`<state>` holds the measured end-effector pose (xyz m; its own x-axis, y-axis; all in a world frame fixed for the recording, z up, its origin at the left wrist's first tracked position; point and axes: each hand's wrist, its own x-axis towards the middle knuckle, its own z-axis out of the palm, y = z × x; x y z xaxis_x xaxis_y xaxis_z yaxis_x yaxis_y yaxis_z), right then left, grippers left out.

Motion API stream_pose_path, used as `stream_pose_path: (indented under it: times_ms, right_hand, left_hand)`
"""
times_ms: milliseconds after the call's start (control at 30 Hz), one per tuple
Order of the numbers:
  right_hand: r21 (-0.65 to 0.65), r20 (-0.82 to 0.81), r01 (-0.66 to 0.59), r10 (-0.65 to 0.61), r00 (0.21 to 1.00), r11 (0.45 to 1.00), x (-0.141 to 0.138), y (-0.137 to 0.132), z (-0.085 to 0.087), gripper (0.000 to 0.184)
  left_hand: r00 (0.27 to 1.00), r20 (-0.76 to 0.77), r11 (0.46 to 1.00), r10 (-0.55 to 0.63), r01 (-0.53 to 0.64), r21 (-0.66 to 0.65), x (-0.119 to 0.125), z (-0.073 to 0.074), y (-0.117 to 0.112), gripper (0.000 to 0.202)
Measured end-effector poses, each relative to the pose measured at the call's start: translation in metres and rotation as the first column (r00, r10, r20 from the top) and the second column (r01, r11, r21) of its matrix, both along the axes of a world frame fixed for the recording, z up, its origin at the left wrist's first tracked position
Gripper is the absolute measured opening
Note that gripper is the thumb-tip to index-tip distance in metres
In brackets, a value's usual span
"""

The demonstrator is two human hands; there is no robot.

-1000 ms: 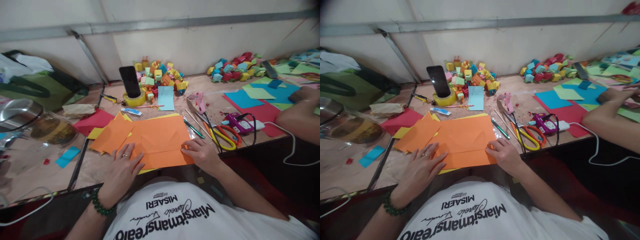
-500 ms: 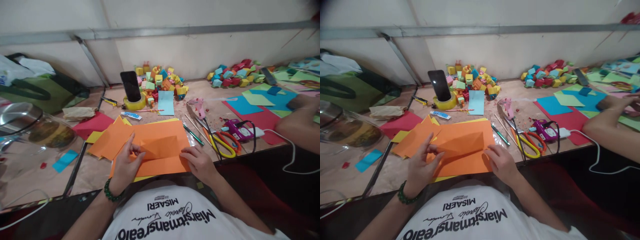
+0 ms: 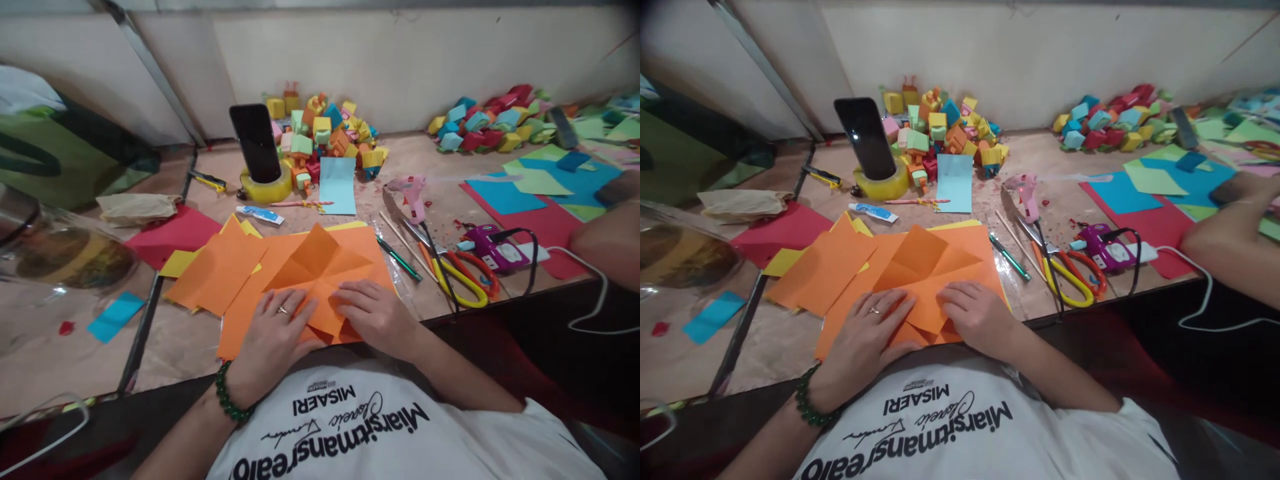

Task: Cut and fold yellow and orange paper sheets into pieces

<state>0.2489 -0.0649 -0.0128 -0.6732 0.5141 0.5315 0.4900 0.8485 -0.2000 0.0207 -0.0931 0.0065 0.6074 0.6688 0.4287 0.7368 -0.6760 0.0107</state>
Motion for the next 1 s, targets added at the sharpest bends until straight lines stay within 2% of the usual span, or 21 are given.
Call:
stream_pose_path:
  times_ms: [100, 200, 300, 400, 500, 600, 767, 1000]
  right_hand:
    - [-0.177, -0.002, -0.008, 0.007, 1.0, 0.984, 0.006, -0.002, 0.0, 0.029]
    - [-0.344, 0.025, -0.011, 0.021, 0.999, 0.939, 0.011, -0.001, 0.009, 0.03]
    - [-0.505, 0.029, -0.043, 0.066, 0.997, 0.862, 0.016, 0.005, 0.022, 0.018]
    - [-0.594, 0.006, -0.051, 0.068, 0.998, 0.803, 0.017, 0.011, 0.033, 0.015]
    - [-0.635, -0.017, 0.011, -0.029, 0.999, 0.772, 0.01, 0.014, 0.037, 0.018]
    - [-0.658, -0.044, 0.103, -0.175, 0.984, 0.746, -0.001, 0.013, 0.032, 0.015]
    - [-0.6, -0.029, 0.273, -0.362, 0.932, 0.752, -0.011, 0.01, 0.02, 0.013]
    - [-0.536, -0.02, 0.308, -0.377, 0.926, 0.786, -0.011, 0.011, 0.015, 0.015]
  left_hand:
    - [1.0, 0.008, 0.997, 0.025, -0.025, -0.068, -0.011, -0.006, -0.006, 0.048]
    - [0.999, 0.048, 0.994, 0.002, 0.004, -0.11, -0.015, -0.008, -0.013, 0.039]
    - [0.994, 0.088, 0.993, -0.058, 0.067, -0.102, -0.012, -0.005, -0.016, 0.024]
    - [0.981, 0.156, 0.985, -0.112, 0.13, -0.112, -0.01, -0.003, -0.015, 0.02]
    - [0.972, 0.213, 0.981, -0.097, 0.13, -0.147, -0.01, -0.003, -0.014, 0.021]
    - [0.968, 0.248, 0.979, -0.051, 0.097, -0.179, -0.012, -0.004, -0.015, 0.02]
    - [0.973, 0.23, 0.978, -0.015, 0.062, -0.198, -0.011, -0.004, -0.016, 0.024]
    - [0.982, 0.181, 0.985, -0.053, 0.081, -0.149, -0.008, -0.001, -0.013, 0.023]
